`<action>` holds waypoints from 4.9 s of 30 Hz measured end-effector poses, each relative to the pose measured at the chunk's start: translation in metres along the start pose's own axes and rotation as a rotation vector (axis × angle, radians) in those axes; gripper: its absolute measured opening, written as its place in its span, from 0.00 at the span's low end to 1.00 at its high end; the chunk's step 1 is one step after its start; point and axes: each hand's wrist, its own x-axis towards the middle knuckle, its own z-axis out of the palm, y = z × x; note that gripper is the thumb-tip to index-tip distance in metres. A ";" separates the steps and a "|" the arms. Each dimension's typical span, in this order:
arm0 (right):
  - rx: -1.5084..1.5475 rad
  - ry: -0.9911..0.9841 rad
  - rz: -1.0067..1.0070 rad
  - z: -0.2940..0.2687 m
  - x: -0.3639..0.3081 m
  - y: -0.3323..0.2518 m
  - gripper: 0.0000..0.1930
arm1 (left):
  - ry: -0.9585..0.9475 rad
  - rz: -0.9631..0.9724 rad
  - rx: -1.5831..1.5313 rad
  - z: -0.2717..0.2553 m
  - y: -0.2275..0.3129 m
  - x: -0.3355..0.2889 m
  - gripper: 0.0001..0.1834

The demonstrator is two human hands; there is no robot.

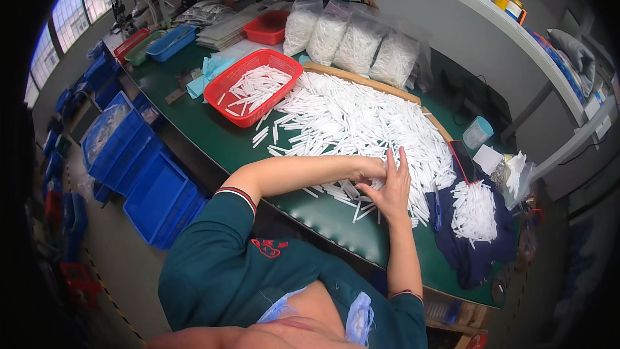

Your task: The person sorts and arranges small white plastic components on a table by hand.

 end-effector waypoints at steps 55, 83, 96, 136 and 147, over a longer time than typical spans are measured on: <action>0.163 -0.013 0.004 0.001 -0.001 0.009 0.46 | -0.409 0.078 -1.032 -0.046 -0.040 -0.046 0.30; 0.439 0.045 0.016 -0.004 -0.010 -0.003 0.46 | -0.448 0.053 -1.015 -0.022 -0.030 -0.079 0.36; 0.124 -0.057 -0.097 -0.007 0.004 -0.027 0.49 | -0.512 0.062 -1.329 -0.017 -0.045 -0.068 0.39; 0.130 -0.236 -0.050 -0.019 0.006 -0.006 0.43 | -0.454 0.049 -1.253 -0.021 -0.032 -0.072 0.49; 0.122 -0.231 -0.068 -0.019 0.008 -0.012 0.41 | -0.467 0.026 -1.233 -0.021 -0.034 -0.073 0.48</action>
